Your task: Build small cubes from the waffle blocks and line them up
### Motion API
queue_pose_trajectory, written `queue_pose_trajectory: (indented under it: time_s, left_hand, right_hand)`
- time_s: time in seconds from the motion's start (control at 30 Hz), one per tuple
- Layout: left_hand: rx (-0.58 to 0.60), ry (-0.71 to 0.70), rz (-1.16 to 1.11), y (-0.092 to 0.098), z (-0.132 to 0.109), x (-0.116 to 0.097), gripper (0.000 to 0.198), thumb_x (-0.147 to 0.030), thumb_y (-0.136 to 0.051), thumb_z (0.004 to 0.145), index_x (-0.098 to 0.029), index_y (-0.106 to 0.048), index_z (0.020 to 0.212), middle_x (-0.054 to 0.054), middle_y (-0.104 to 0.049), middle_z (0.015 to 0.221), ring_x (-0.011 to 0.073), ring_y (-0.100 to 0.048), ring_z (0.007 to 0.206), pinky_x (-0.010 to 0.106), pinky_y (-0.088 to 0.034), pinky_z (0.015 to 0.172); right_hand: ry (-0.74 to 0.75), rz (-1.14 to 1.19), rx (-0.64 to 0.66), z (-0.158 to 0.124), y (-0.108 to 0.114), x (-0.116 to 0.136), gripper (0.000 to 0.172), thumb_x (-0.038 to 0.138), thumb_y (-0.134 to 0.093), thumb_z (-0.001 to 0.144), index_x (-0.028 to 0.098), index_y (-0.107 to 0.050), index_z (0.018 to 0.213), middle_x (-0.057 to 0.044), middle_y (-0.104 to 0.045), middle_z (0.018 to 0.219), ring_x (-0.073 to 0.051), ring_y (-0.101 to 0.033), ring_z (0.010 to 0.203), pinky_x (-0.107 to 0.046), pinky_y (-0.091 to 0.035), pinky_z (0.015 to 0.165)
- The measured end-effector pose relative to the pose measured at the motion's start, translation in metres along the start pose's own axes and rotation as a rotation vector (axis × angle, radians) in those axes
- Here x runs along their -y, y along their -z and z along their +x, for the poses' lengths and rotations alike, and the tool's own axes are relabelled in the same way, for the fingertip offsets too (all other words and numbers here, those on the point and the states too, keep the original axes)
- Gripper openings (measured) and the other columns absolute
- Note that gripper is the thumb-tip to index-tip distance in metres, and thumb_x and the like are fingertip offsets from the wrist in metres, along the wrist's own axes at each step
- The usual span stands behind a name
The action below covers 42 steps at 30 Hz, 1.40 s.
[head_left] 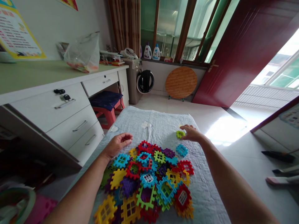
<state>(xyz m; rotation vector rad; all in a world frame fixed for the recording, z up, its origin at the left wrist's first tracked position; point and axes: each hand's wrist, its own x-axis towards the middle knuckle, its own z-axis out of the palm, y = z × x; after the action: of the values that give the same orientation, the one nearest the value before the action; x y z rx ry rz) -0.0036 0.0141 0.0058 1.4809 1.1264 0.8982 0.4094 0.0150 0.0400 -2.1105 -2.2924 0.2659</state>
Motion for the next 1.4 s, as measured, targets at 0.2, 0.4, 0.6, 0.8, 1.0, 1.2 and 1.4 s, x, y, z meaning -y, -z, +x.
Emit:
queue_pose_trajectory:
  time_s: [0.2,0.4,0.6,0.8,1.0,1.2,1.4]
  left_hand:
    - [0.005,0.000,0.005,0.000,-0.001,0.000,0.039,-0.041,-0.069,0.068,-0.017,-0.063,0.098,0.007,-0.067,0.099,0.0206,-0.063,0.091,0.034,-0.048,0.086]
    - [-0.007,0.016,-0.004,-0.001,-0.002,-0.004,0.039,-0.042,-0.070,0.066,-0.017,-0.063,0.096,0.007,-0.068,0.097,0.0211,-0.064,0.088,0.036,-0.049,0.085]
    - [-0.009,0.020,-0.005,-0.001,-0.001,-0.004,0.039,-0.041,-0.071,0.065,-0.018,-0.063,0.095,0.006,-0.068,0.096,0.0225,-0.062,0.092,0.037,-0.049,0.086]
    - [-0.005,0.014,0.016,-0.001,-0.001,-0.002,0.039,-0.042,-0.070,0.066,-0.018,-0.063,0.096,0.007,-0.068,0.097,0.0233,-0.062,0.095,0.037,-0.049,0.087]
    - [-0.010,0.004,0.032,-0.001,-0.002,-0.002,0.039,-0.042,-0.069,0.067,-0.018,-0.063,0.096,0.006,-0.069,0.097,0.0226,-0.063,0.095,0.035,-0.050,0.087]
    - [-0.012,0.010,-0.008,-0.001,-0.001,-0.001,0.037,-0.039,-0.071,0.066,-0.018,-0.063,0.095,0.006,-0.069,0.095,0.0210,-0.063,0.091,0.034,-0.049,0.085]
    - [-0.004,0.023,-0.024,-0.002,-0.002,-0.002,0.035,-0.037,-0.070,0.068,-0.018,-0.062,0.096,0.005,-0.067,0.095,0.0199,-0.062,0.092,0.034,-0.047,0.089]
  right_hand:
    - [0.001,-0.018,0.006,0.006,-0.002,0.007,0.047,0.029,-0.068,0.062,0.021,-0.063,0.107,-0.009,-0.058,0.109,-0.030,-0.048,0.101,-0.040,-0.035,0.084]
    - [-0.007,-0.014,-0.016,0.012,0.000,-0.008,0.051,0.031,-0.070,0.062,0.025,-0.061,0.113,-0.008,-0.058,0.115,-0.031,-0.048,0.105,-0.041,-0.037,0.086]
    - [0.008,0.183,-0.128,0.011,0.011,-0.036,0.055,0.032,-0.064,0.072,0.023,-0.053,0.125,-0.009,-0.053,0.126,-0.025,-0.050,0.111,-0.036,-0.041,0.091]
    - [0.029,0.065,-0.053,0.007,0.009,-0.026,0.054,0.030,-0.066,0.069,0.022,-0.056,0.122,-0.008,-0.057,0.121,-0.028,-0.049,0.111,-0.039,-0.038,0.091]
    - [-0.008,-0.032,-0.013,0.011,-0.007,-0.006,0.049,0.026,-0.066,0.063,0.027,-0.062,0.111,-0.006,-0.059,0.116,-0.032,-0.048,0.105,-0.039,-0.037,0.080]
    - [0.007,-0.047,0.001,0.008,-0.003,-0.010,0.044,0.025,-0.065,0.062,0.027,-0.063,0.106,-0.005,-0.061,0.110,-0.029,-0.050,0.099,-0.037,-0.037,0.078]
    - [-0.005,-0.042,0.010,0.004,-0.004,-0.010,0.049,0.025,-0.064,0.064,0.027,-0.060,0.113,-0.007,-0.057,0.118,-0.031,-0.049,0.104,-0.041,-0.037,0.082]
